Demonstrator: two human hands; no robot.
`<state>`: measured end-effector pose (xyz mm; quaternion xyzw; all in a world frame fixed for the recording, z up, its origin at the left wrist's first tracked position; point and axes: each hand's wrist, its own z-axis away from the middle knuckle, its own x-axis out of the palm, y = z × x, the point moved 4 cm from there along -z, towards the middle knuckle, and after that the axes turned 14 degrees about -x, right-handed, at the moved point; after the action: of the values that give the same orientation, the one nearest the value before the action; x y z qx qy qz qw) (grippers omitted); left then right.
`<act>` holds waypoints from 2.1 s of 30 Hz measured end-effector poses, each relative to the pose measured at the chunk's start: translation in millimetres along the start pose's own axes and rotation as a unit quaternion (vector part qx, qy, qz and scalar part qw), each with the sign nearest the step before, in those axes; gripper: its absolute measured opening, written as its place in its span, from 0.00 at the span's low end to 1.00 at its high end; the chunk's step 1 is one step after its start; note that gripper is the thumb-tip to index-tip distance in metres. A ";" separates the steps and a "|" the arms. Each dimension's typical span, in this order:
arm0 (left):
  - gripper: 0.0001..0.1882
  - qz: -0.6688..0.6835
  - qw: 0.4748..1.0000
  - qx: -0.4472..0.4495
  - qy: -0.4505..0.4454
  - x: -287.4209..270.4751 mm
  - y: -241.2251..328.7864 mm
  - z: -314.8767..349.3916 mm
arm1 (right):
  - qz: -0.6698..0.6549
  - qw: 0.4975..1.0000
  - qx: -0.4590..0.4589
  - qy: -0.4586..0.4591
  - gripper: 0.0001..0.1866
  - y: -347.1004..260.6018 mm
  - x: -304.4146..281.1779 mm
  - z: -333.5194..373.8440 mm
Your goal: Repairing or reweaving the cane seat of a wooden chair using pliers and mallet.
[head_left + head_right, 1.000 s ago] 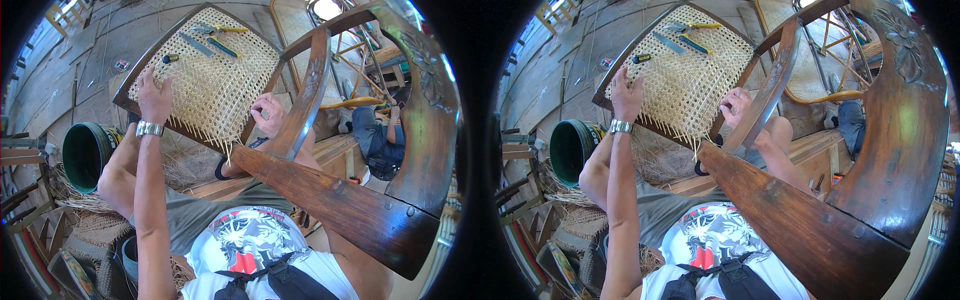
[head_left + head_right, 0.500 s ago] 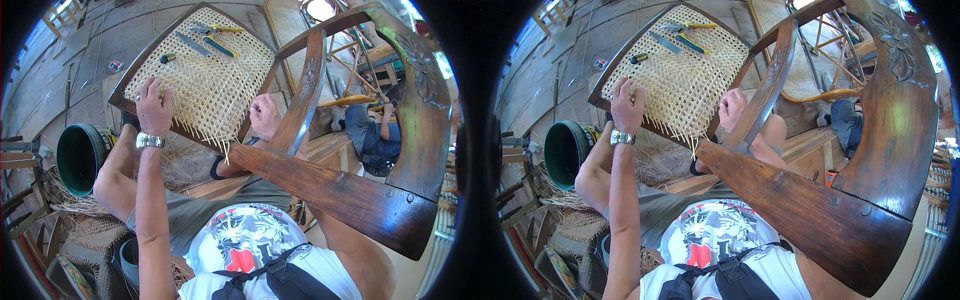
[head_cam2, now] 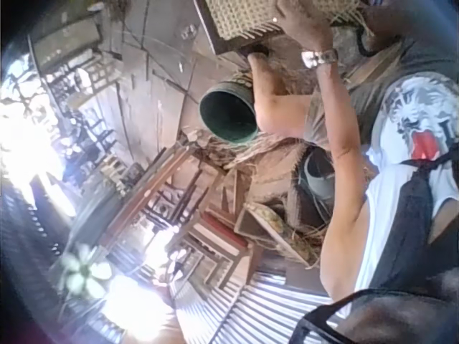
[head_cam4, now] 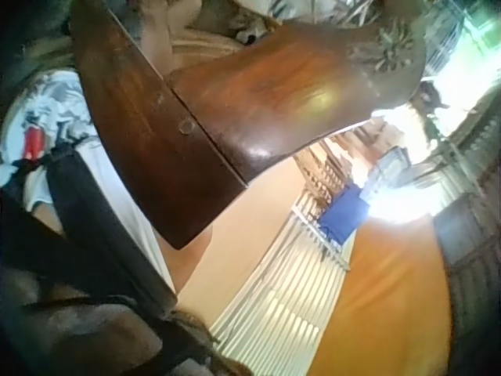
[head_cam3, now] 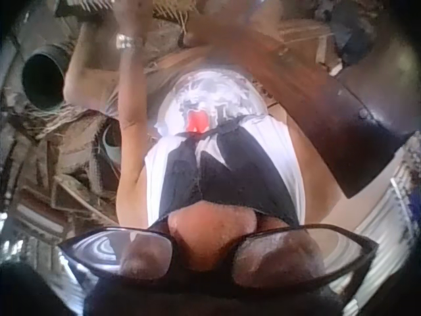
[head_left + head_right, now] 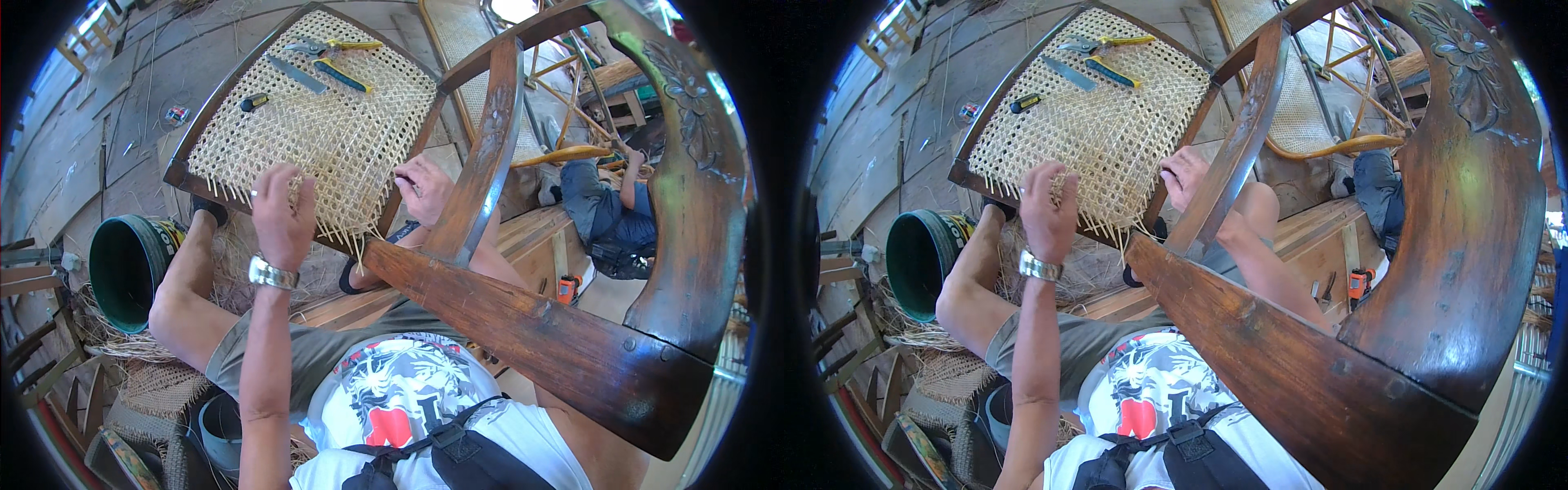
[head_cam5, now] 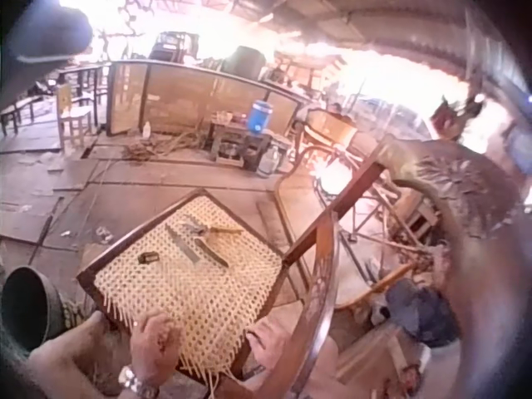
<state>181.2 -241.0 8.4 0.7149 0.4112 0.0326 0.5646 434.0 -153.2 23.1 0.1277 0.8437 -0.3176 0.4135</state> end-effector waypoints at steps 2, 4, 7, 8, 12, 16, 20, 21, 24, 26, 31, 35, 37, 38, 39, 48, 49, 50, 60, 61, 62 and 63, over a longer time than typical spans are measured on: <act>0.12 -0.045 0.999 -0.015 -0.017 -19.6 -9.4 17.1 | 0.010 0.996 -0.082 -0.024 0.04 -11.8 36.1 -9.1; 0.11 -0.055 0.997 -0.028 -0.039 -25.8 -10.4 21.8 | 0.014 0.994 -0.101 -0.035 0.05 -19.3 43.4 -14.4; 0.12 -0.063 0.997 -0.011 -0.051 -3.6 5.7 14.9 | 0.047 0.996 -0.068 -0.041 0.05 -20.6 12.8 -15.4; 0.11 -0.051 0.997 -0.009 -0.058 -1.3 6.3 12.9 | 0.031 0.998 -0.032 -0.034 0.05 -20.7 12.3 -15.6; 0.10 -0.030 0.995 -0.010 -0.091 3.0 16.8 9.2 | 0.033 0.997 -0.059 -0.047 0.04 -16.7 21.1 -15.8; 0.08 -0.058 0.995 0.020 -0.074 4.3 15.6 19.5 | 0.069 0.994 0.043 -0.069 0.03 -10.9 38.6 -10.6; 0.08 -0.052 0.996 0.016 -0.065 6.2 18.4 18.9 | 0.027 0.974 0.176 -0.142 0.05 1.6 18.4 -47.5; 0.08 -0.050 0.996 -0.004 -0.080 4.0 13.2 14.2 | 0.039 0.990 0.110 -0.079 0.09 11.9 22.4 -64.2; 0.09 -0.056 0.994 -0.040 -0.080 -10.0 -0.4 4.1 | 0.053 0.998 -0.018 -0.001 0.31 0.0 37.9 -138.8; 0.09 -0.049 0.989 -0.079 -0.115 0.3 1.3 -2.8 | 0.115 0.990 -0.075 0.011 0.48 22.5 43.3 -175.4; 0.11 -0.079 0.993 -0.017 -0.081 9.2 8.0 -1.5 | 0.201 0.965 -0.051 -0.158 0.58 78.5 91.6 -227.0; 0.12 -0.122 0.985 -0.032 -0.114 14.1 14.5 -5.1 | 0.298 0.938 -0.064 -0.168 0.49 68.2 85.7 -225.5; 0.11 -0.106 0.986 -0.006 -0.125 26.1 20.7 -8.4 | 0.253 0.955 -0.044 -0.146 0.46 64.7 64.2 -202.4; 0.10 -0.093 0.987 0.021 -0.132 33.4 26.7 -9.9 | 0.207 0.971 -0.027 -0.119 0.43 60.9 45.4 -186.0; 0.11 -0.092 0.978 0.025 -0.187 44.4 32.3 -10.7 | 0.156 0.983 -0.028 -0.097 0.38 54.9 21.3 -163.9; 0.18 -0.089 0.936 0.120 -0.318 94.4 30.5 -30.9 | -0.194 0.934 0.264 -0.145 0.25 -6.9 -75.3 91.3; 0.17 -0.095 0.933 0.123 -0.325 93.8 26.1 -29.0 | -0.324 0.892 0.285 -0.136 0.24 -3.5 -66.7 111.3; 0.16 -0.101 0.929 0.124 -0.332 92.6 21.5 -27.1 | -0.329 0.891 0.282 -0.137 0.24 -0.5 -62.4 119.3; 0.09 -0.060 0.937 0.105 -0.328 98.4 15.4 -20.8 | -0.443 0.840 0.304 -0.071 0.24 -3.8 -51.9 124.9; 0.09 -0.054 0.938 0.109 -0.323 97.5 14.2 -21.2 | -0.455 0.833 0.308 -0.066 0.24 -4.3 -49.0 125.3; 0.09 -0.048 0.940 0.113 -0.319 96.8 13.1 -21.0 | -0.466 0.825 0.312 -0.061 0.24 -4.7 -46.1 125.9; 0.09 -0.049 0.940 0.111 -0.319 96.5 11.3 -19.9 | -0.477 0.818 0.317 -0.055 0.24 -5.2 -43.3 126.7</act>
<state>240.9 -165.5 -15.3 0.7249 0.2446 -0.2707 0.5843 536.8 -236.4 1.2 -0.1847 0.6274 -0.7315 0.1925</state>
